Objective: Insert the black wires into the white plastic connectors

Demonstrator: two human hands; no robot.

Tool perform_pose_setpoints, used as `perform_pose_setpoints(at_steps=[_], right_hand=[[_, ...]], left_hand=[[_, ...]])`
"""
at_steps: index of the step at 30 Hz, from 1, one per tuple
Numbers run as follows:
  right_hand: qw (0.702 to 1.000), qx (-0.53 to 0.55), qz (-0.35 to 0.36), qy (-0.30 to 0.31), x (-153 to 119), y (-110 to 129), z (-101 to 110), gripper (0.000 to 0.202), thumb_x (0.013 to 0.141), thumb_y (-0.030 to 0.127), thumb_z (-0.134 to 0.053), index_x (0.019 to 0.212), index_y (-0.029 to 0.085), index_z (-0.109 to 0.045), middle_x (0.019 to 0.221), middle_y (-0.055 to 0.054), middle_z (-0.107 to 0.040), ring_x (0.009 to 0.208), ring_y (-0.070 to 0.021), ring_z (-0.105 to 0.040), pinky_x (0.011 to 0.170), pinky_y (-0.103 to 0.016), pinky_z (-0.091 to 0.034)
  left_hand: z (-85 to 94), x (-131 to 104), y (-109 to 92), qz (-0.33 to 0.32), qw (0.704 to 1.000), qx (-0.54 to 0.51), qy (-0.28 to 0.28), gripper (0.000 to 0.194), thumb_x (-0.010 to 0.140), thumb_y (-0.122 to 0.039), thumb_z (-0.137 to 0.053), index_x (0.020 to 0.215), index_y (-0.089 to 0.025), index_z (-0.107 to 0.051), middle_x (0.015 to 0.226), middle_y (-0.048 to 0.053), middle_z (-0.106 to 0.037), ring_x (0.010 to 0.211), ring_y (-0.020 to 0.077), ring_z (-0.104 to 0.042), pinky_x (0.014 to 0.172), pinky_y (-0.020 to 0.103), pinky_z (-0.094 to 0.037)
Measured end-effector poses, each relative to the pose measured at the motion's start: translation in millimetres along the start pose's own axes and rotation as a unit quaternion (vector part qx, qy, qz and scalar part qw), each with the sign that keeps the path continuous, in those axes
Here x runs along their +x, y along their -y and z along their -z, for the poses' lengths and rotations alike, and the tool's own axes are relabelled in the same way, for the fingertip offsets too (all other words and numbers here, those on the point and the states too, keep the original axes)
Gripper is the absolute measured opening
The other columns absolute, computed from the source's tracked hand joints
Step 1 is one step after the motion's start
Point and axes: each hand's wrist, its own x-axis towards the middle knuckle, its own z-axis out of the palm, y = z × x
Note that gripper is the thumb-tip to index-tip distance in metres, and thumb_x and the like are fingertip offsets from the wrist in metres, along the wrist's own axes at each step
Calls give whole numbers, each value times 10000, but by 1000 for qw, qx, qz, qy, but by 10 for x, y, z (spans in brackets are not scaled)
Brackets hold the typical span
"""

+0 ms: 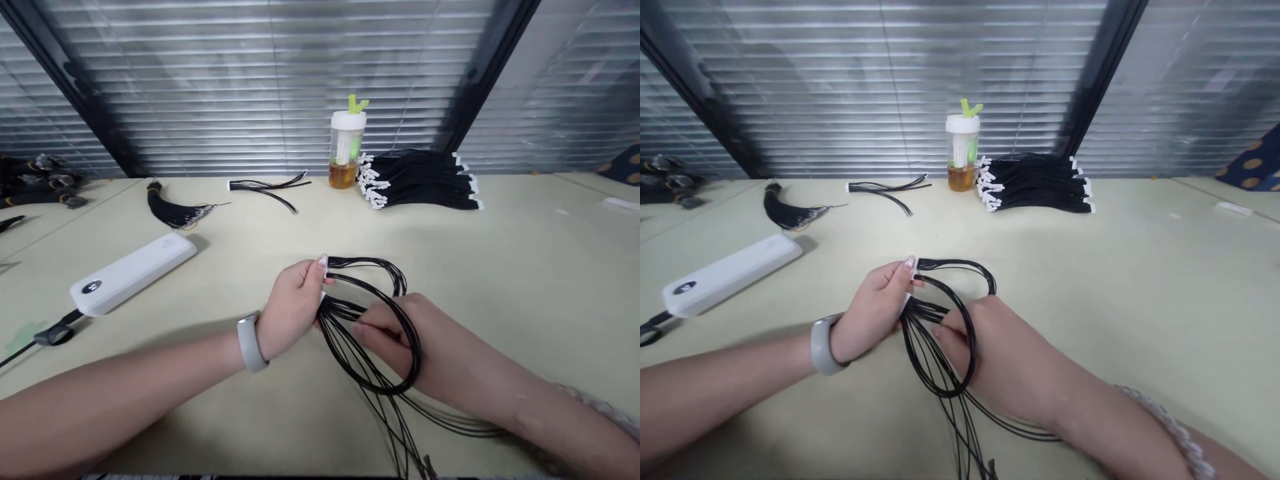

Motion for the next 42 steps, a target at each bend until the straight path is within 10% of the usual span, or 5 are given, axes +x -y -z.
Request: perform_pose_setpoints(at_steps=[16, 23, 30, 34, 42], right_hand=[[997, -30, 35, -63, 160, 0, -143, 260, 808, 182, -392, 554, 160, -338, 518, 51, -243, 495, -62, -220, 441, -218, -188], [980, -171, 7, -99, 68, -14, 171, 244, 755, 211, -504, 516, 167, -488, 455, 44, -348, 449, -66, -257, 427, -212, -232], [870, 72, -10, -488, 4, -104, 512, 184, 739, 254, -647, 912, 224, -704, 735, -13, -669, 574, -111, -569, 545, -258, -439], [766, 318, 114, -547, 61, -83, 535, 129, 837, 231, -561, 827, 166, -673, 790, -29, -628, 663, -101, -583, 696, -330, -507], [902, 146, 108, -393, 78, -114, 365, 316, 850, 204, -522, 1151, 237, -431, 593, 63, -560, 561, -108, -571, 559, -248, -454]], left_hand=[[-10, -30, -9, -17, 999, 14, 23, 376, 856, -464, -381, 678, -161, -514, 424, -57, -382, 319, 67, -403, 311, 166, -321], [-18, -26, 18, -10, 1000, 8, 27, 405, 853, -497, -378, 686, -158, -525, 410, -58, -390, 305, 71, -412, 295, 169, -331], [-19, -45, 4, -10, 999, 2, 39, 413, 856, -497, -378, 679, -157, -530, 452, -56, -430, 289, 42, -386, 273, 146, -311], [-19, -50, 36, -37, 998, 18, 47, 439, 854, -518, -366, 645, -158, -505, 483, -52, -414, 320, 46, -397, 283, 156, -339], [-14, -56, 87, -108, 992, 51, 47, 434, 887, -462, -336, 585, -158, -407, 500, -41, -375, 457, 56, -394, 441, 166, -380]])
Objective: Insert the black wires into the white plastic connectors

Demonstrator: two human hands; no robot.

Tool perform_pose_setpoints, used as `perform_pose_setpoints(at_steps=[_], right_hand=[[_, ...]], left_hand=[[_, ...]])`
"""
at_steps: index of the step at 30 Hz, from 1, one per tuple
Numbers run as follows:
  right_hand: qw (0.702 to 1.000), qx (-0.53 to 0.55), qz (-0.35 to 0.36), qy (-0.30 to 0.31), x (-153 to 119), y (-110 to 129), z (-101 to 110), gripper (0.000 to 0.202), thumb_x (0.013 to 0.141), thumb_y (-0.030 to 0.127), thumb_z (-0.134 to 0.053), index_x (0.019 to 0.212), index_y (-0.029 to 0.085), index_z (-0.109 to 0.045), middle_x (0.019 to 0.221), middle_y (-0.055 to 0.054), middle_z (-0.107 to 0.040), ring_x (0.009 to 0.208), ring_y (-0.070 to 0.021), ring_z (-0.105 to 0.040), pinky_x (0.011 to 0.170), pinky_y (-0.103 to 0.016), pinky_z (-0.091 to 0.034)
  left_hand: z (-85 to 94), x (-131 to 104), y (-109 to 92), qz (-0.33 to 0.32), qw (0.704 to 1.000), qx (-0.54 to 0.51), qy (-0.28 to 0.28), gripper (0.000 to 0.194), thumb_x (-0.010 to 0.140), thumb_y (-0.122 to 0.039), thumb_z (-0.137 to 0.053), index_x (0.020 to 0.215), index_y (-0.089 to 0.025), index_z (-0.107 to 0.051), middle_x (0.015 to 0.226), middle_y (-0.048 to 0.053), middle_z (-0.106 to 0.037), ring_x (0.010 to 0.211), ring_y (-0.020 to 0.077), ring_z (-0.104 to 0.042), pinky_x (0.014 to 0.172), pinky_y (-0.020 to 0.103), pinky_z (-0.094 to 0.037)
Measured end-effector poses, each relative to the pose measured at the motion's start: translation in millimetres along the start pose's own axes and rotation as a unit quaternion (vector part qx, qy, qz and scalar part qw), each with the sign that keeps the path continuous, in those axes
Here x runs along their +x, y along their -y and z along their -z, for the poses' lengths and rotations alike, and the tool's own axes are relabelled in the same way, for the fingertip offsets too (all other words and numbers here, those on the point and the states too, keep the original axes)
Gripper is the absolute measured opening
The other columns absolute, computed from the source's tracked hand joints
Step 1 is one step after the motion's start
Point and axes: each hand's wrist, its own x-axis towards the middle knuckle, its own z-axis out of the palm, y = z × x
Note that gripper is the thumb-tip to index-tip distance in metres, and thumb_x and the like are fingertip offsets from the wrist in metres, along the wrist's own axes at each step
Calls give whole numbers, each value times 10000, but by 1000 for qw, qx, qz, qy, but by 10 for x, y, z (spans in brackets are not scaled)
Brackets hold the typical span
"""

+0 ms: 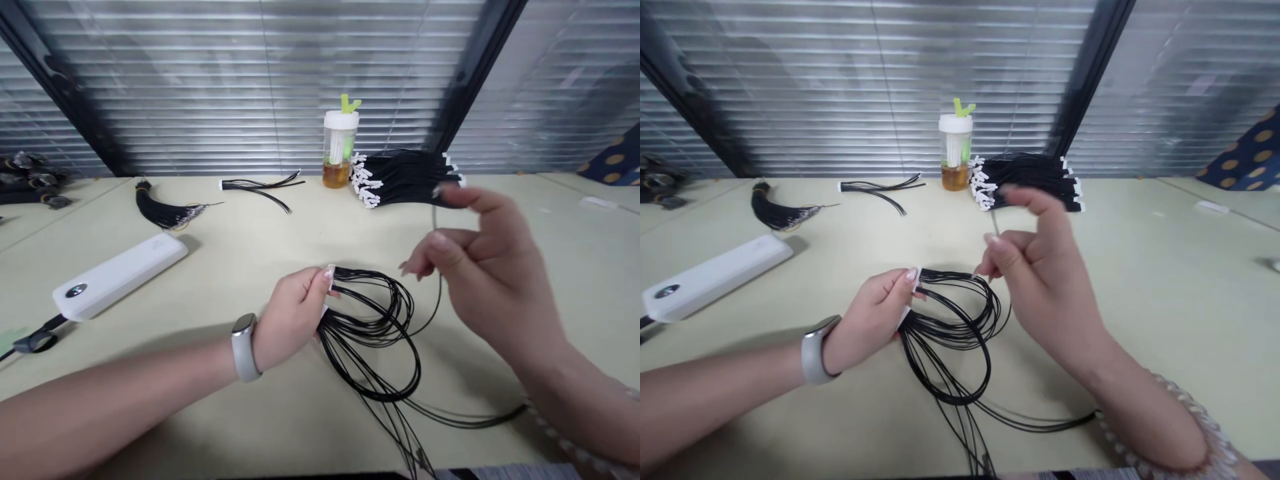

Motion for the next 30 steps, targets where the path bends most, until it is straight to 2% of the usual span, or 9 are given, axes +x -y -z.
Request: perform_pose_setpoints(at_steps=[2, 4, 7, 11, 17, 26, 30], right_hand=[[992, -82, -37, 92, -47, 12, -38, 79, 859, 250, -502, 929, 213, -506, 614, 38, -584, 564, -104, -555, 533, -229, -427], [972, -155, -62, 166, -83, 24, -75, 112, 852, 270, -503, 771, 196, -525, 598, 32, -562, 522, -90, -503, 481, -217, -370], [949, -218, -62, 219, -112, 40, -123, 195, 860, 278, -481, 693, 186, -522, 545, 40, -508, 470, -75, -418, 450, -222, -302], [933, -232, -55, 271, -115, 63, -155, 220, 874, 277, -450, 691, 182, -525, 575, 39, -529, 498, -73, -415, 474, -225, -305], [933, -196, -62, 296, -97, 80, -145, 211, 870, 259, -452, 690, 187, -535, 578, 53, -518, 516, -66, -410, 490, -207, -319], [934, -192, -80, 290, -91, 80, -145, 225, 877, 285, -439, 700, 180, -530, 599, 46, -529, 536, -70, -419, 495, -203, -325], [932, -181, -68, 307, -92, 83, -137, 234, 876, 268, -428, 678, 176, -513, 587, 44, -502, 530, -71, -402, 494, -205, -315]], left_hand=[[8, -1, -1, -10, 1000, 12, -4, 426, 891, -445, -343, 580, -157, -391, 499, -43, -356, 475, 56, -378, 477, 172, -375], [15, -1, -10, -17, 1000, 22, -7, 416, 893, -433, -346, 592, -154, -414, 502, -44, -353, 476, 56, -355, 472, 175, -347], [18, -1, -26, -18, 1000, 20, -1, 410, 894, -430, -343, 607, -153, -437, 508, -42, -367, 472, 57, -345, 449, 180, -315], [15, -10, -36, -20, 1000, 19, 2, 415, 896, -427, -339, 585, -158, -397, 509, -42, -361, 477, 58, -343, 456, 185, -309], [16, -27, -32, -46, 998, 41, 1, 401, 900, -396, -339, 577, -161, -375, 522, -37, -368, 501, 65, -343, 476, 196, -301], [7, -29, -40, -53, 997, 49, 3, 397, 903, -388, -335, 580, -161, -377, 524, -37, -377, 518, 69, -359, 513, 208, -319], [12, -36, -54, -52, 997, 57, 8, 391, 904, -376, -329, 581, -162, -374, 523, -38, -372, 507, 68, -348, 500, 206, -303]])
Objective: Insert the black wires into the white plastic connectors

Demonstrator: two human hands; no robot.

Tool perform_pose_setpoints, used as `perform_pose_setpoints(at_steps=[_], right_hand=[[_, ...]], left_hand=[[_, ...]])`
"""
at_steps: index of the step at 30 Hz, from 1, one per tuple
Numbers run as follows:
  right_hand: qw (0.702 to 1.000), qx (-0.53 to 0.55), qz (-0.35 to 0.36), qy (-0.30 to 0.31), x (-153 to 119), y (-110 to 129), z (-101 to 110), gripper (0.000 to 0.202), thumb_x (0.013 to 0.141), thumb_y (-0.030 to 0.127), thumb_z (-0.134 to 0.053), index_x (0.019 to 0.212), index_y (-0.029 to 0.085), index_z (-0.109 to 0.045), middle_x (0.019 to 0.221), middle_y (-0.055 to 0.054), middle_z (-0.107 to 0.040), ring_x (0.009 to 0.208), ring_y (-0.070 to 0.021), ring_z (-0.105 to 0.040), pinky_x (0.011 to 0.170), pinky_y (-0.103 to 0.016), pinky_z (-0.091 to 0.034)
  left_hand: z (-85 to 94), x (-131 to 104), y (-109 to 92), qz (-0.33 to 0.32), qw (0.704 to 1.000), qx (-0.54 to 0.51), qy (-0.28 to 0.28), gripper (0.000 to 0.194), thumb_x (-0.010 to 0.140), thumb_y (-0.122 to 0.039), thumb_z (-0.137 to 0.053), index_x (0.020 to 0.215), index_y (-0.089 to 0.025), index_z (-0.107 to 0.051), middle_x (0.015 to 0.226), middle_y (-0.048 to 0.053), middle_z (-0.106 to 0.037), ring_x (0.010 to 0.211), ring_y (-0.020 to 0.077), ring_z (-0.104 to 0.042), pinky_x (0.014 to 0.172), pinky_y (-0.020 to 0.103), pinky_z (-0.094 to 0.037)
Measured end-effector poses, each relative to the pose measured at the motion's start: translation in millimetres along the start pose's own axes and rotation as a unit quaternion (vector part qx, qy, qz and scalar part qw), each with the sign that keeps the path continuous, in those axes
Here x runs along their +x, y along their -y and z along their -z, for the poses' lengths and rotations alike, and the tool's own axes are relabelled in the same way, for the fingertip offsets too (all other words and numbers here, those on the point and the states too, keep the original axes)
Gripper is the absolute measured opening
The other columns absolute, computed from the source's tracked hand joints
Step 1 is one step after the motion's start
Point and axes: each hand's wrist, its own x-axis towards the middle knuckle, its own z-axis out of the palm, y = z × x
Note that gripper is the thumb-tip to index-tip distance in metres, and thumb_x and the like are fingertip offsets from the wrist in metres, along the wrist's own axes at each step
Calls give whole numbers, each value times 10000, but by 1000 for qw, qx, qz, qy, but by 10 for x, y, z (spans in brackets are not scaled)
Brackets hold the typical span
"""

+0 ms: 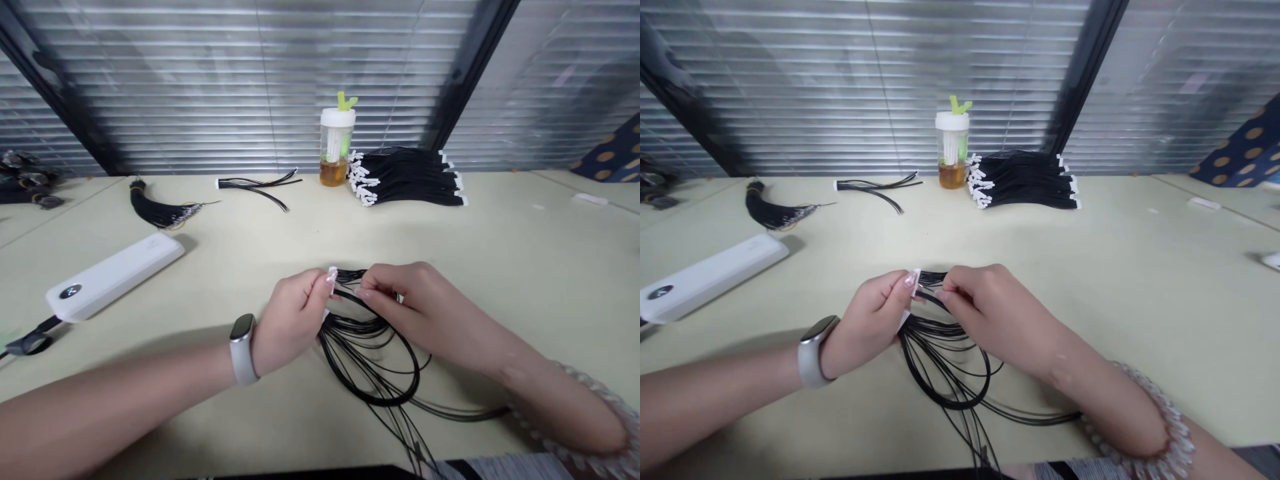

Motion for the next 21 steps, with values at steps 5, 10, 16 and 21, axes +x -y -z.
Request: perform_pose_setpoints(at_steps=[5, 10, 16, 21], right_hand=[[1000, 1, -10, -7, 17, 3, -31, 257, 890, 288, -403, 694, 173, -523, 583, 34, -488, 527, -81, -393, 490, -219, -296], [999, -16, 11, -37, 41, -13, -140, 253, 896, 264, -392, 689, 166, -500, 565, 39, -474, 516, -78, -384, 504, -224, -282], [998, -26, 28, -51, 48, -55, -201, 226, 901, 255, -378, 720, 170, -484, 599, 29, -497, 534, -84, -404, 520, -229, -288], [999, -10, 11, -35, 60, -116, -73, 55, 840, 247, -486, 854, 194, -487, 642, 36, -533, 559, -93, -448, 525, -214, -328]], left_hand=[[-3, -11, 0, -8, 1000, 15, 7, 388, 908, -373, -322, 588, -161, -380, 528, -36, -380, 507, 69, -358, 502, 206, -300], [-5, -34, 7, -22, 999, 38, 15, 381, 910, -350, -324, 582, -158, -355, 516, -40, -367, 495, 64, -336, 490, 201, -275], [1, -26, -12, -20, 999, 25, 14, 382, 902, -340, -340, 569, -155, -358, 513, -40, -370, 498, 61, -344, 488, 188, -293], [-3, 30, -2, 65, 997, -48, 12, 412, 881, -454, -349, 639, -155, -497, 479, -43, -393, 419, 66, -392, 408, 185, -327]])
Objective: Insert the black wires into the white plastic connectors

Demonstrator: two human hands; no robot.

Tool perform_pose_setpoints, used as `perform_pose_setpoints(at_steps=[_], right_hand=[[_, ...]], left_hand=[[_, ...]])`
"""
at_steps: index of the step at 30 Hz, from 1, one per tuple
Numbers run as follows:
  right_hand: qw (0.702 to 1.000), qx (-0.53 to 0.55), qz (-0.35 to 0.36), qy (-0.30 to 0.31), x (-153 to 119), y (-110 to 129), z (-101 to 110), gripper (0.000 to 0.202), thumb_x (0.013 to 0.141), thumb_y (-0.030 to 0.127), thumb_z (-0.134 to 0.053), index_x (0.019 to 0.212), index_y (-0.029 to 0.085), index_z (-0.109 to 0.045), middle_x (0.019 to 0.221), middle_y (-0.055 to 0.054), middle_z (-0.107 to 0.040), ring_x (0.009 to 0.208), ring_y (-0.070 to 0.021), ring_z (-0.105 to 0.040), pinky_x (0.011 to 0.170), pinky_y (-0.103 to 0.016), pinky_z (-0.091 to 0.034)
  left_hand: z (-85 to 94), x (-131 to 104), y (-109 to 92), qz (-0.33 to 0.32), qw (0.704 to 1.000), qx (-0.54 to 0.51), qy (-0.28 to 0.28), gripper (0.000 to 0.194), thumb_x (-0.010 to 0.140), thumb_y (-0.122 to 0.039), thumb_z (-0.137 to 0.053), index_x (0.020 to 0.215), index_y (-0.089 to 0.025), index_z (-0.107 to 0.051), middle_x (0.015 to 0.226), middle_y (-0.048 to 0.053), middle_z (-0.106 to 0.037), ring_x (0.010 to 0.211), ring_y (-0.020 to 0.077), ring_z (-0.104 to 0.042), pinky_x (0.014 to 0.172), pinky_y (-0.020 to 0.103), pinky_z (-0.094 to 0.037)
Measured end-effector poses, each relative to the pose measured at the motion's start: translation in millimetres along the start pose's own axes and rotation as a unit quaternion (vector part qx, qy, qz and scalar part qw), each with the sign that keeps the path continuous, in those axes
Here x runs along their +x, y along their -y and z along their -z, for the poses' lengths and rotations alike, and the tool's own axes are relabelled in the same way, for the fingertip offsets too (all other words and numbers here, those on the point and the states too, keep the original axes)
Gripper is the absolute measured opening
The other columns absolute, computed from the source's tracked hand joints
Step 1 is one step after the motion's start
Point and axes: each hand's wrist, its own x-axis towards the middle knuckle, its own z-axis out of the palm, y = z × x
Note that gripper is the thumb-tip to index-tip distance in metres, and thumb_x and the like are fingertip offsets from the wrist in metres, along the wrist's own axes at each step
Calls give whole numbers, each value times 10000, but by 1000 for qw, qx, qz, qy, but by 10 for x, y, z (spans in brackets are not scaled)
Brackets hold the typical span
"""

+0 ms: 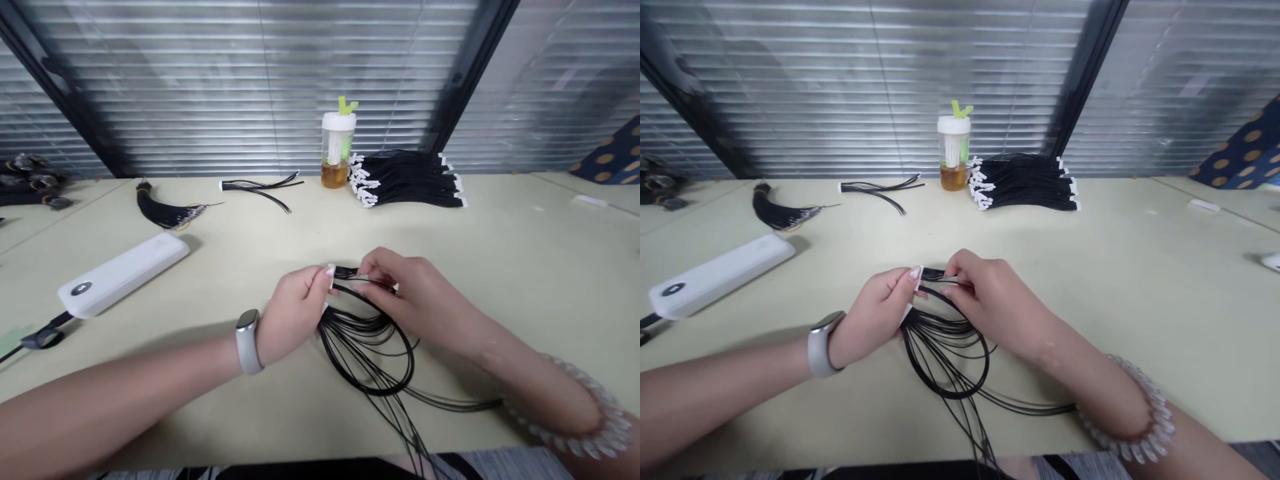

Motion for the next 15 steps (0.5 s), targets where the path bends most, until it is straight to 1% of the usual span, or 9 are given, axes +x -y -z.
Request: perform_pose_setpoints(at_steps=[2, 4, 6, 7, 8, 9, 10, 12, 15], right_hand=[[999, -33, 2, -12, -8, -1, 61, 136, 775, 239, -564, 879, 198, -486, 685, 26, -534, 580, -103, -459, 524, -217, -339], [994, -83, 35, -54, -43, 32, 108, 179, 728, 219, -605, 868, 191, -496, 770, -4, -537, 629, -115, -472, 546, -227, -354], [978, -145, 95, -115, -108, 92, 135, 118, 739, 206, -587, 821, 180, -507, 789, -30, -534, 672, -134, -479, 576, -245, -358], [967, -178, 125, -131, -148, 124, 139, 61, 762, 207, -560, 775, 178, -508, 747, -31, -528, 659, -139, -474, 571, -253, -348], [957, -212, 148, -134, -191, 151, 137, 86, 787, 218, -530, 716, 179, -503, 681, -26, -516, 623, -140, -463, 552, -260, -328], [949, -243, 158, -121, -232, 170, 131, 164, 808, 240, -506, 654, 183, -490, 609, -17, -496, 569, -136, -441, 522, -266, -297], [947, -267, 154, -93, -268, 180, 120, 237, 821, 268, -492, 599, 187, -473, 542, -7, -472, 506, -128, -407, 490, -271, -257], [950, -290, 110, -15, -312, 174, 93, 324, 824, 326, -494, 531, 191, -461, 462, 3, -454, 415, -111, -339, 454, -278, -187], [962, -257, 29, 86, -293, 144, 59, 388, 827, 396, -492, 499, 190, -481, 440, 0, -479, 379, -96, -313, 433, -269, -170]], left_hand=[[0, 15, 3, 42, 999, -32, 1, 425, 863, -500, -356, 668, -158, -516, 459, -46, -390, 375, 72, -396, 364, 189, -328], [1, 24, 2, 58, 997, -49, -6, 426, 850, -517, -371, 659, -163, -511, 443, -46, -385, 359, 76, -397, 342, 189, -326], [2, 32, 1, 67, 996, -56, -22, 422, 844, -524, -378, 656, -169, -506, 428, -50, -370, 340, 75, -380, 325, 189, -311], [2, 37, 1, 72, 995, -58, -33, 417, 843, -524, -381, 658, -171, -505, 423, -53, -365, 330, 73, -369, 320, 190, -301], [3, 44, 3, 76, 995, -59, -40, 413, 843, -522, -384, 659, -172, -504, 422, -54, -365, 327, 72, -360, 320, 191, -295], [5, 52, 6, 76, 994, -57, -46, 411, 845, -517, -385, 654, -172, -502, 425, -53, -369, 332, 70, -357, 328, 191, -294], [8, 61, 12, 71, 995, -53, -50, 411, 847, -509, -387, 644, -169, -498, 435, -49, -376, 350, 69, -363, 344, 191, -302], [16, 78, 27, 47, 997, -46, -49, 417, 850, -493, -393, 618, -161, -488, 474, -35, -405, 413, 70, -394, 398, 189, -340], [27, 95, 48, 40, 998, -44, -37, 419, 846, -499, -400, 627, -156, -497, 501, -26, -428, 450, 75, -408, 431, 192, -362]])
